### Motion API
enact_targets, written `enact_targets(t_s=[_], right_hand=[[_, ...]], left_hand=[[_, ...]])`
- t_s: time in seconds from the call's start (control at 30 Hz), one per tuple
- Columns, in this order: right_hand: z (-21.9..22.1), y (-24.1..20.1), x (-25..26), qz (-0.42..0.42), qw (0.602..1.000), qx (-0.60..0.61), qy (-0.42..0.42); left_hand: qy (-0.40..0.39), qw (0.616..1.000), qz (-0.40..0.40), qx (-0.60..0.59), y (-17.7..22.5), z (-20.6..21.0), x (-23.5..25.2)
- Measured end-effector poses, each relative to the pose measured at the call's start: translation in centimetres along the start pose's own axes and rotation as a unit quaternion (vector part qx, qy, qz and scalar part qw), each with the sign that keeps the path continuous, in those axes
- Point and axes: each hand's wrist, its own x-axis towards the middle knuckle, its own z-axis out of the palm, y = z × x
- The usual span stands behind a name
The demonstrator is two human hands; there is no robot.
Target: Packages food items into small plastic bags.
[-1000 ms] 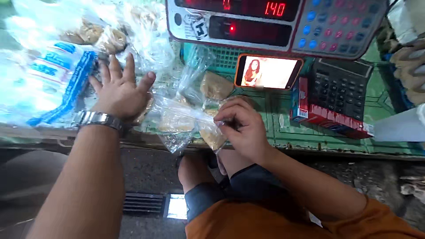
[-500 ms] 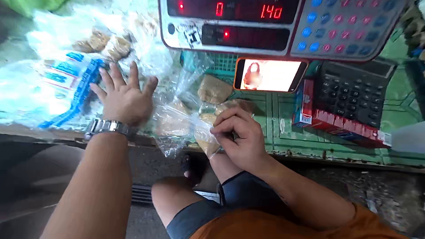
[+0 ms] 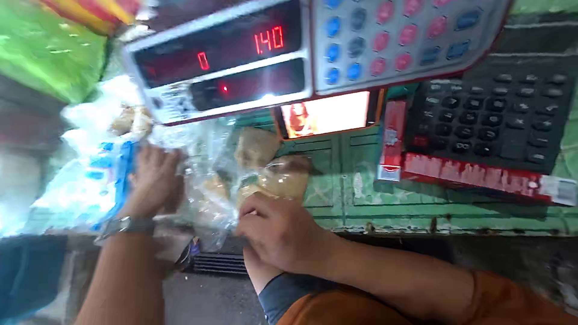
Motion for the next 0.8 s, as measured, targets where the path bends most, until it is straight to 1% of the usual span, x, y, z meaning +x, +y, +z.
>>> enact_targets(t_s=[0.03,0.1,0.13,0.2,0.37,0.47,0.7,0.8], right_hand=[[-0.2,-0.1,0.0,0.000,1.000,0.009,0.005],[-0.5,-0.1,0.1,-0.001,1.000,0.023,0.011],[-0.6,-0.1,0.2,-0.005,0.999,0.027,0.017],[-0.5,0.0,0.2,-0.015,0.999,0.031,0.019],[-0.5,0.0,0.2,-0.029,0.999,0.017,-0.003],[-0.5,0.0,0.0,-0.028,0.999,0.021,0.006],[-0.5,-0.2,0.3,0.001,0.999,0.045,0.018],[-0.4,-0.3,0.7,0.023,0.999,0.033,0.006]], left_hand=[[0.004,1.000,-0.003,-0.010,0.3,-0.1,-0.2],[0.000,0.996,-0.072,-0.050,2.4,-0.5,-0.8],[0.004,0.994,-0.091,-0.061,2.9,-0.5,-0.8],[0.007,0.992,-0.105,-0.066,3.2,-0.3,-0.9],[0.010,0.994,-0.092,-0.053,4.2,-0.8,-1.0],[0.017,0.994,-0.089,-0.063,4.5,-0.9,-1.3],[0.023,0.993,-0.076,-0.085,2.6,0.1,-1.3],[0.026,0.992,-0.080,-0.094,2.6,-0.1,-1.2]])
